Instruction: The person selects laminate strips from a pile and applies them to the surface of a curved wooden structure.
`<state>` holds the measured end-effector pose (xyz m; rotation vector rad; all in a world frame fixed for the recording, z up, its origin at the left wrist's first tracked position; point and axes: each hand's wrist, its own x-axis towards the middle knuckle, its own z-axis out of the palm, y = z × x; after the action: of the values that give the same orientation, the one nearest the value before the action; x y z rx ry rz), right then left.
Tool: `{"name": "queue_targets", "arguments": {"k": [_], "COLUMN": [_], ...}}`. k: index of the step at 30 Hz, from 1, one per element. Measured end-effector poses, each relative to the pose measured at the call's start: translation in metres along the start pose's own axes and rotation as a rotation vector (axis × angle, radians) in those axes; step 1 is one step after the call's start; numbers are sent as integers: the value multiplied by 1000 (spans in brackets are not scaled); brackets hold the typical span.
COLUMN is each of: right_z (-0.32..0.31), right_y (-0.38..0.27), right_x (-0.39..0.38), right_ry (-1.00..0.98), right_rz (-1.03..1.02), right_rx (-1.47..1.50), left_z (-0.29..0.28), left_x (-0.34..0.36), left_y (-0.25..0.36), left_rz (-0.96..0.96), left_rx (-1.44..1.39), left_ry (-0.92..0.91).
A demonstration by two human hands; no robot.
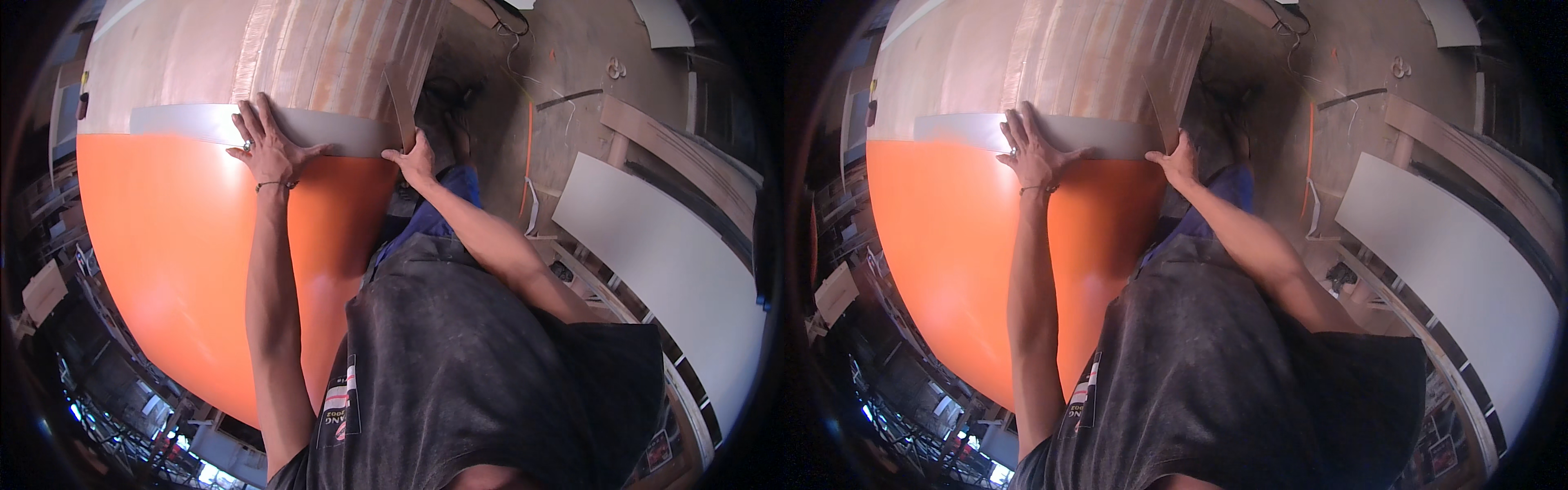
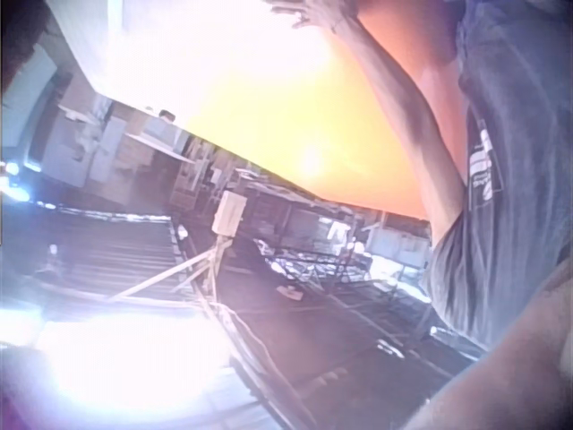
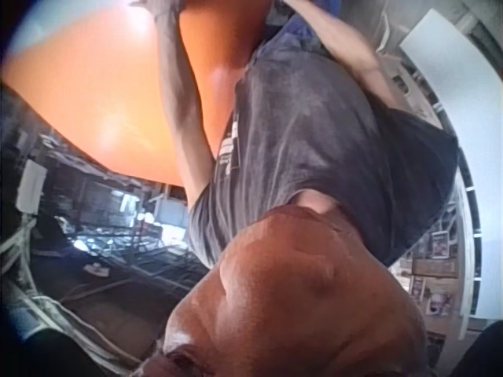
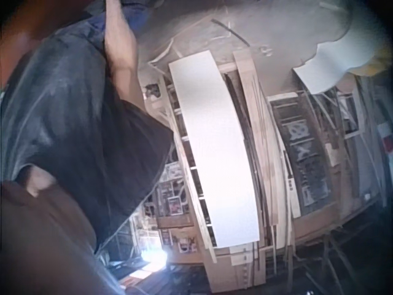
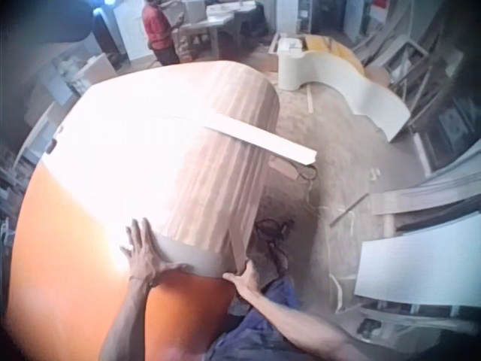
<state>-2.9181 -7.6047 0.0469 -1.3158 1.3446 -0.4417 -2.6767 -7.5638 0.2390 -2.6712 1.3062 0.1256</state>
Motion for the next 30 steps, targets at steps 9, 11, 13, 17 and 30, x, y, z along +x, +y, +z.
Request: {"name": "queue_targets", "arguments": {"k": [9, 11, 13, 17, 30], "right_z": [2, 1, -3, -6, -10], "right_y": [-3, 2, 6, 13, 13], "right_x": [-8, -5, -4, -2, 3], "right_ry": [-14, -38, -60, -58, -117], "right_rz": [-54, -48, -48, 6, 30], "right_rx": [17, 91, 214, 196, 252], "left_z": [9, 15, 21, 20, 19], "left_x": [-27, -33, -37, -39, -37], "left_y": [55, 62, 64, 66, 81], "left_rz": [148, 179, 206, 224, 124], "left_rx": [15, -3, -52, -97, -4], "left_ry": [29, 64, 125, 131, 96]}}
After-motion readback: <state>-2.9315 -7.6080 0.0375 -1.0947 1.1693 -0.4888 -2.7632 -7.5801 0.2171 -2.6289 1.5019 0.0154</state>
